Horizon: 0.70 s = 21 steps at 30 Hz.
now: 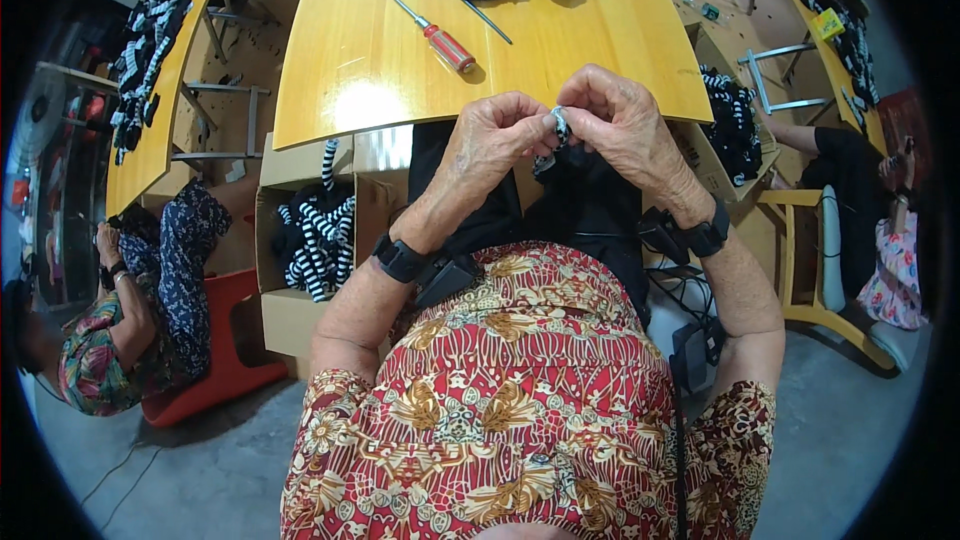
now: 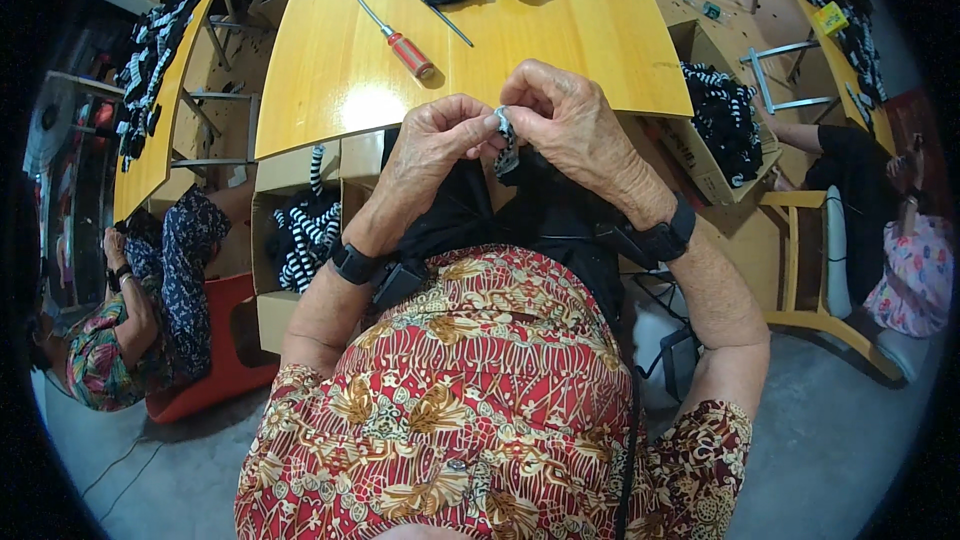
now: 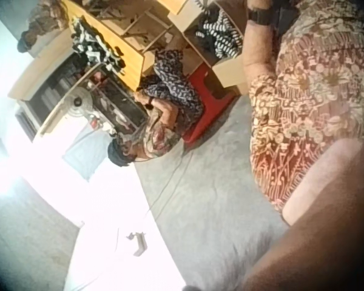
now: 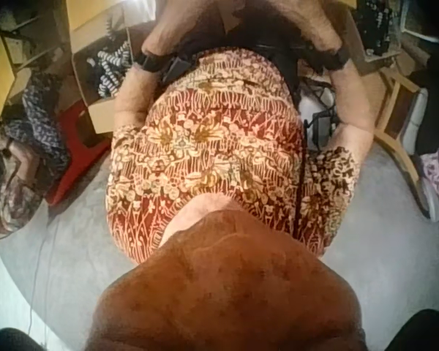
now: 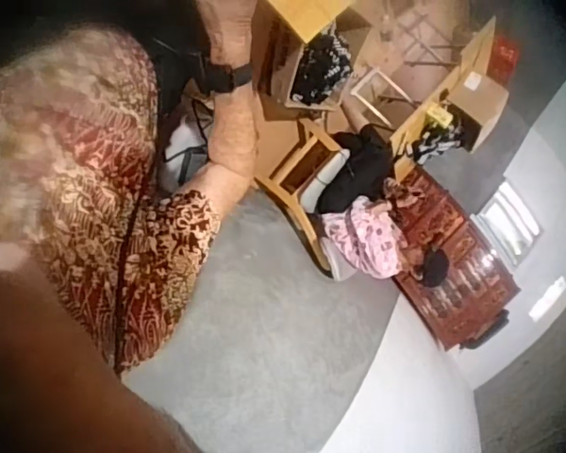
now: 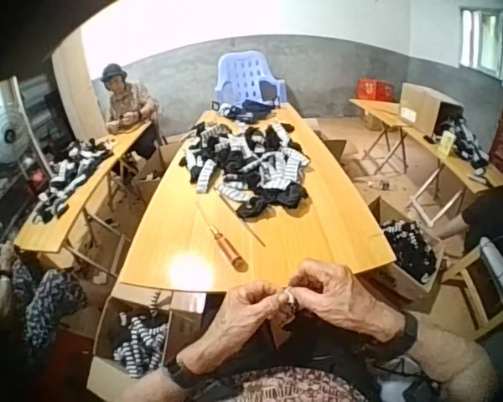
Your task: The person sits at a table and uses a red-handled seam ripper to manipulate the fabric of black and white striped socks. They repeatedly insert the tool into the sock's opening and pull the fabric, likely to finish or repair the edges. The person handles multiple socks one by one, placing them on the table after working on them.
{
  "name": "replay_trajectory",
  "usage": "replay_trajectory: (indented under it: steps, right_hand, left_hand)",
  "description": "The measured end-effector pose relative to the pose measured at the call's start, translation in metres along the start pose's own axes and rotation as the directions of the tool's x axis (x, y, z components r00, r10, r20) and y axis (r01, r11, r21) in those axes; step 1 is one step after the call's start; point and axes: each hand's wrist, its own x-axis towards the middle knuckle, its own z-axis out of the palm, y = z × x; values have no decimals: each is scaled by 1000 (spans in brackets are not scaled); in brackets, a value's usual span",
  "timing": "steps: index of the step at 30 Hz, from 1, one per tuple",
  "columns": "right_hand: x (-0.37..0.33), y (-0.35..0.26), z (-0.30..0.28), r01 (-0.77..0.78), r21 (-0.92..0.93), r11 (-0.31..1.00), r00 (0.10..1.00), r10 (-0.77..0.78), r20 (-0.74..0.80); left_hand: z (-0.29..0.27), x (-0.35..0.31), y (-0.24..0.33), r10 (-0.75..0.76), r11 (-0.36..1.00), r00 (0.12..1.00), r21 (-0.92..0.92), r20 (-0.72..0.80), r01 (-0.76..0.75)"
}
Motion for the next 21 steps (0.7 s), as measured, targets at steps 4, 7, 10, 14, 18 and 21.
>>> replay_trajectory:
  steps: [4,7,10,14,18,21]
  right_hand:
    - [2,5,-6,-63,92,994,997,59,42]
    - [-2,12,-10,-56,147,987,996,45,83]
    - [-2,18,-12,-64,226,972,996,48,77]
    - [-2,34,7,-91,280,956,994,106,-38]
    - [-3,43,40,32,510,859,969,100,-228]
    - [-5,44,54,44,540,841,959,115,-258]
  left_hand:
    - [0,7,-9,30,999,1000,-11,0,-30]
    - [3,8,-13,80,996,997,43,-15,-79]
    - [8,8,-14,46,999,998,15,-38,-45]
    - [4,8,-21,10,997,1000,77,-16,-9]
    - [-4,-2,-19,-27,995,993,93,-113,38]
    - [-10,-10,-19,-19,995,993,95,-120,31]
